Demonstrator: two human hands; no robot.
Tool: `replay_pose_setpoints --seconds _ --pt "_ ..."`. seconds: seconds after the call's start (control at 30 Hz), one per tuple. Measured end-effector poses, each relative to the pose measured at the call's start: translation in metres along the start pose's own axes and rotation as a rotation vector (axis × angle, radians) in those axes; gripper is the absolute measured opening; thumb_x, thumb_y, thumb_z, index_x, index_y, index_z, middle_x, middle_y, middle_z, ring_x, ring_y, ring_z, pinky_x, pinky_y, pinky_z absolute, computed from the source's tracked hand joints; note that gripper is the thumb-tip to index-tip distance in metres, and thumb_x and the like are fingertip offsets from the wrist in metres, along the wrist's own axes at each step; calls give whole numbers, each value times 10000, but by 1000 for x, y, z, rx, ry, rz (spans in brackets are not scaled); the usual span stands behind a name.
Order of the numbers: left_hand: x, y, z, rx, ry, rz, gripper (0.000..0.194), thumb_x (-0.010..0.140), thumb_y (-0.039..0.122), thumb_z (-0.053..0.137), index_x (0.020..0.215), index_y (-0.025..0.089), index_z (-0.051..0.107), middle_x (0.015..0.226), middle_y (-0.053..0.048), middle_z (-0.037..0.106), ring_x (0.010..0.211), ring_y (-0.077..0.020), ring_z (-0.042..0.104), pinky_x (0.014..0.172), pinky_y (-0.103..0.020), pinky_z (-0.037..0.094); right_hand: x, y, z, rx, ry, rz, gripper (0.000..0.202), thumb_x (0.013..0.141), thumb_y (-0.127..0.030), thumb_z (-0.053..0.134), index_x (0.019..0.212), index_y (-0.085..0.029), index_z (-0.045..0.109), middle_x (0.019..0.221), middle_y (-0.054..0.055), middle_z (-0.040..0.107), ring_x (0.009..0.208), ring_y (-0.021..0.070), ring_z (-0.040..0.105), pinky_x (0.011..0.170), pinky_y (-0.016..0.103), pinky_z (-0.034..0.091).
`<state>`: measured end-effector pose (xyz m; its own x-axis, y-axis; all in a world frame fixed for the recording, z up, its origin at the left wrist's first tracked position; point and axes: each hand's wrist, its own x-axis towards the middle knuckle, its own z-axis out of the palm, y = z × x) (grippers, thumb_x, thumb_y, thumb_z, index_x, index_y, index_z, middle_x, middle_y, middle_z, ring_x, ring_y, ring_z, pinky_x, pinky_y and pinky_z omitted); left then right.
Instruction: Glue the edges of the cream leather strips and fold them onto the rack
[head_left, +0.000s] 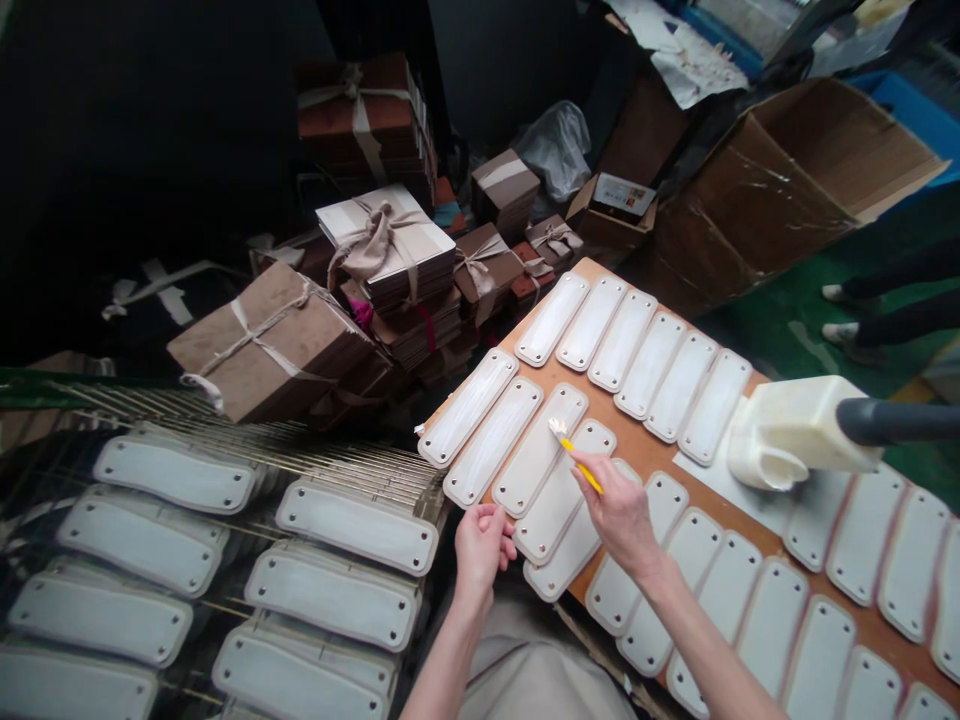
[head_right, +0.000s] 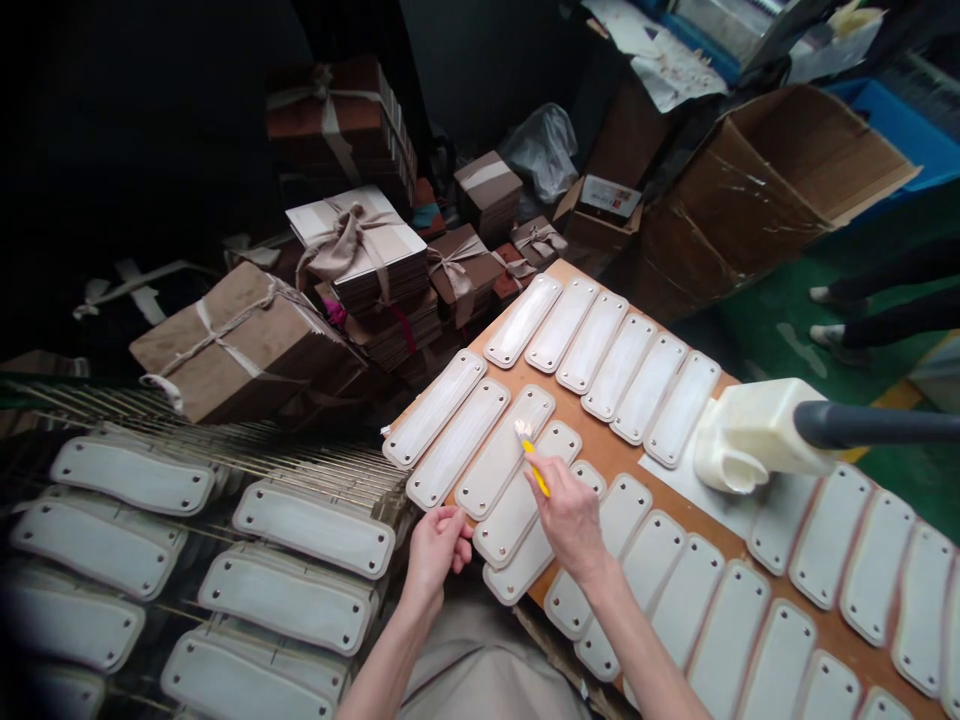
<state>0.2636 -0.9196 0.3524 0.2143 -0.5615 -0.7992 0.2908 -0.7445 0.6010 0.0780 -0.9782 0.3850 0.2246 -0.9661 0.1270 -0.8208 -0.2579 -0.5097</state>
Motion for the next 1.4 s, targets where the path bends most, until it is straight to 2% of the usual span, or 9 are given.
replay_pose_setpoints --seconds 0.27,0.37,0.5,0.63,0.77,0.93,1.03,1.17,1.4 --pt "2 -6 2 -30 72 15 412 671 523 681 767 152 529 515 30 585 316 -69 470 286 -150 265 -45 -55 -5 435 -200 85 202 998 -260 420 1132 -240 570 941 40 674 811 159 665 694 257 534" --pt "1 -7 3 -17 99 29 422 668 531 683 775 150 536 513 32 584 315 -68 464 280 -147 253 -27 -43 -17 448 -122 101 201 989 -258 446 1144 -242 573 972 41 672 838 159 670 728 260 536" --pt "-1 -7 3 -12 123 49 433 657 522 699 808 142 557 527 22 600 317 -67 460 281 -148 247 18 -3 -22 232 62 75 236 988 -299 451 1163 -223 589 996 69 671 884 187 666 765 297 523" --pt "0 -6 4 -41 129 39 434 636 513 717 790 135 571 525 14 604 320 -66 459 285 -148 243 35 16 -7 38 43 17 280 1002 -328 415 1167 -196 597 1011 92 674 914 201 656 757 291 503" --pt "3 -7 4 -69 133 25 423 625 504 727 762 134 573 515 14 600 325 -65 459 291 -149 247 0 -11 9 117 -105 -26 255 1003 -290 416 1163 -189 587 979 84 666 856 183 653 717 267 495" --pt "4 -9 3 -92 143 30 427 617 501 739 757 132 577 511 12 599 340 -66 470 307 -151 270 -47 -54 2 426 -258 79 222 1001 -249 410 1157 -221 566 963 52 650 849 168 641 739 271 509" --pt "4 -10 3 -102 145 26 417 624 488 740 765 133 572 507 19 590 344 -66 471 311 -152 273 -42 -51 -5 522 -188 163 208 993 -236 429 1150 -237 565 971 38 648 857 160 644 745 265 510" --pt "5 -11 3 -112 139 8 399 640 471 736 775 137 564 495 37 570 355 -66 472 314 -149 273 -24 -31 -3 424 -34 158 211 983 -261 457 1150 -220 580 991 57 645 895 178 645 774 286 505" --pt "3 -14 0 -155 114 -6 420 655 470 741 821 124 571 538 26 588 383 -64 493 335 -148 304 -50 -51 -1 526 -182 148 201 989 -249 441 1129 -238 585 953 33 663 853 159 654 733 262 515"
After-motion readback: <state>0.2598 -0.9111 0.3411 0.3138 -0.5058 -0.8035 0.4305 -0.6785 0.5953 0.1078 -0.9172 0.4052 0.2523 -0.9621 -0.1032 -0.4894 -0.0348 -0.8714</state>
